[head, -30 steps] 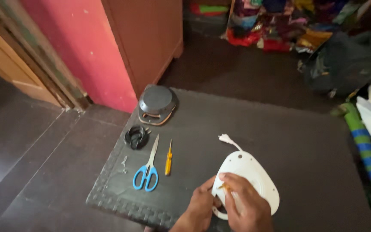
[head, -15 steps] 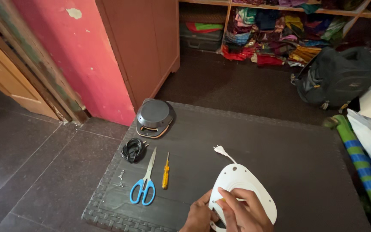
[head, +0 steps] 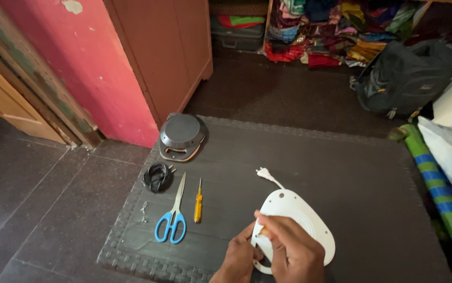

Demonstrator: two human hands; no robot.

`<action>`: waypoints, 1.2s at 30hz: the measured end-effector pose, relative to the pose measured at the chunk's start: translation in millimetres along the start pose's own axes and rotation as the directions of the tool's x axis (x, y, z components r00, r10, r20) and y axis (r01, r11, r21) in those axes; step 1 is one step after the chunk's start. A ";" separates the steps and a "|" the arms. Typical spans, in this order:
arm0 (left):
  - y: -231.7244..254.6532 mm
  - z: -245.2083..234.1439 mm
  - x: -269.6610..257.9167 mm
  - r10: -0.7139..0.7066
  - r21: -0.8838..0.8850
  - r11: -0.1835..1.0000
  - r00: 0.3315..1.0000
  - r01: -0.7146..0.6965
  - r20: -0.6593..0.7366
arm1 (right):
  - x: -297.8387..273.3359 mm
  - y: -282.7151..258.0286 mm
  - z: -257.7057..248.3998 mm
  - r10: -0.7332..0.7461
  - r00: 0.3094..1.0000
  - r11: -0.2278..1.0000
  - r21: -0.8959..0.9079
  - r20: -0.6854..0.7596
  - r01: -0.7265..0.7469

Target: The person unscrews the back panel of a white triangular power strip using a yellow screwdriver and places the screws on the table.

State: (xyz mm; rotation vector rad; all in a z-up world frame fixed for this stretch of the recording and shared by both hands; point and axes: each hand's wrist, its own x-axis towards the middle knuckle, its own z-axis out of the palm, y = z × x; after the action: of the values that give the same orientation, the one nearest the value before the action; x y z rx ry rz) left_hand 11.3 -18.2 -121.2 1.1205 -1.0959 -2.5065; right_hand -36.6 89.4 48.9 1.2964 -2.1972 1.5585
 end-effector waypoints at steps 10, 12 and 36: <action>25.4 20.7 -36.5 0.044 0.045 0.998 0.999 -0.044 0.007 | -0.8 -4.4 -9.9 0.015 1.000 0.999 -0.044 -0.027 -0.016; 32.7 25.2 -39.0 0.031 0.016 0.999 0.999 -0.031 0.021 | -3.1 -8.3 -11.6 -0.046 0.999 0.998 -0.031 -0.026 0.045; 29.6 26.3 -34.7 -0.022 0.020 1.000 0.999 0.023 -0.034 | 1.3 -3.0 -11.7 0.095 0.995 0.992 0.078 0.022 -0.096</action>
State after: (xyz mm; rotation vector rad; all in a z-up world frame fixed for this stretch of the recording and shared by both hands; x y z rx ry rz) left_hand 13.3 -9.5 -69.3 1.1821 -1.1090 -2.4896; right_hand -39.2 98.1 57.0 1.2486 -2.2622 1.6902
